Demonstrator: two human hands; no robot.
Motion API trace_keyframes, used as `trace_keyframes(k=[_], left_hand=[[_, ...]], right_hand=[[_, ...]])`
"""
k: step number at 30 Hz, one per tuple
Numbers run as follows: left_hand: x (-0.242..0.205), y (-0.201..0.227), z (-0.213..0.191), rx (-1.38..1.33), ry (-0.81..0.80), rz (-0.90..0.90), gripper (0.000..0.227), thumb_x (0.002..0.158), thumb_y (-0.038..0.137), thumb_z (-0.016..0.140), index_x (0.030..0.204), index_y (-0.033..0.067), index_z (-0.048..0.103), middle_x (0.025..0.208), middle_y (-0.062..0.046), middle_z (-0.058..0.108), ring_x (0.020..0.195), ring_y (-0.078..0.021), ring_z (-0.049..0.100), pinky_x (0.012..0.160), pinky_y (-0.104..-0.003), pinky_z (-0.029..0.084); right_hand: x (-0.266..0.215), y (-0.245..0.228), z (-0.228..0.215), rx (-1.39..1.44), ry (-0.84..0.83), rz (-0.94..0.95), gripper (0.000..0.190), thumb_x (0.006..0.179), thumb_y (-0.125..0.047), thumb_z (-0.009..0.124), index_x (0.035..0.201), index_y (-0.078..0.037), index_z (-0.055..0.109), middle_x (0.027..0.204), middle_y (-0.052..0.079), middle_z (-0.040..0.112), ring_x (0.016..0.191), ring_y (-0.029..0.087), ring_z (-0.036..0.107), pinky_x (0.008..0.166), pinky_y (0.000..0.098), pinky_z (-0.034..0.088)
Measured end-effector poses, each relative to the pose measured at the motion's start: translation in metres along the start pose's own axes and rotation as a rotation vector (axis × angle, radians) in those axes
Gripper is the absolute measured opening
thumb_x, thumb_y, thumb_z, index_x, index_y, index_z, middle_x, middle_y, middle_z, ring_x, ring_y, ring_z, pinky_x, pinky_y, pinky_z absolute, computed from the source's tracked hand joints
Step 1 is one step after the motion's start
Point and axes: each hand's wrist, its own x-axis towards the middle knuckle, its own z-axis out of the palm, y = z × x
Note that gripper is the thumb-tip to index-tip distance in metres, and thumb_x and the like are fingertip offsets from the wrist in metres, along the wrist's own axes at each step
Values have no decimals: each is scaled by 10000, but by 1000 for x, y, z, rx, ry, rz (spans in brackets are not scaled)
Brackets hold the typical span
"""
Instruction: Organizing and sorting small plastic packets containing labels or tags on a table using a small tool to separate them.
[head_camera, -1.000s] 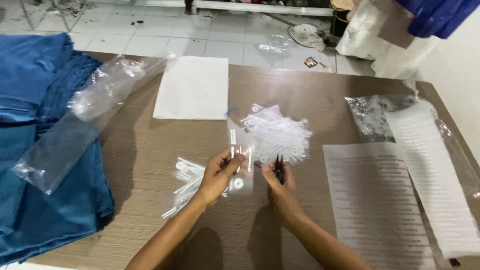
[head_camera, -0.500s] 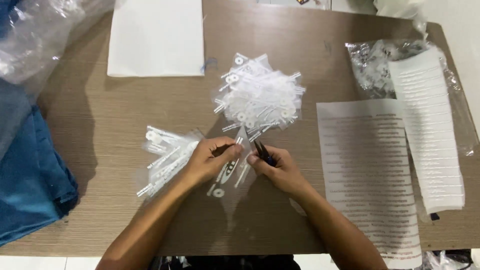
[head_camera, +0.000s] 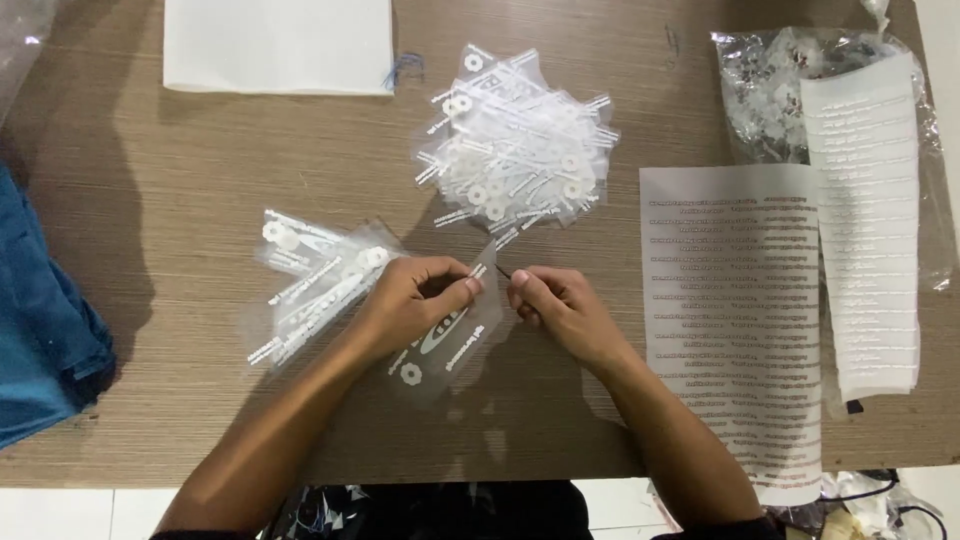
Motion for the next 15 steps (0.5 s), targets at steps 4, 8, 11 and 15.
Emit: trace_keyframes(k=[4,8,11,15], left_hand=[[-1,1,-2,5,-10,2,203,926,193,679,981,44,805,777,-149,788,767,-202,719,675,-359,584],[0,-2,-3,17,-12,12,209,934,190,666,976,41,807,797,-171,790,772,-243,745,678,-371,591],[2,-6,-2,33,-18,10,227,931,208,673,1006,39,804,817,-177,790,797,-258,751,681,-374,595],[0,1,-3,39,-17,-11,257,935,245,670,1015,41,805,841,-188,792,813,-287,768,695,-381,605]], right_hand=[[0,3,3,-41,20,-16,435,1059,-314,537,707,-95,668,547,56,540,610,171,460,590,328,438],[3,11,3,-64,41,-42,447,1061,-297,543,701,-69,678,550,74,566,608,181,491,601,331,455],[2,6,2,-81,35,-39,439,1053,-290,543,714,-50,684,556,94,577,613,187,498,609,350,463],[3,12,1,-87,32,-65,434,1053,-287,558,708,-55,682,564,93,579,620,181,496,602,356,459]])
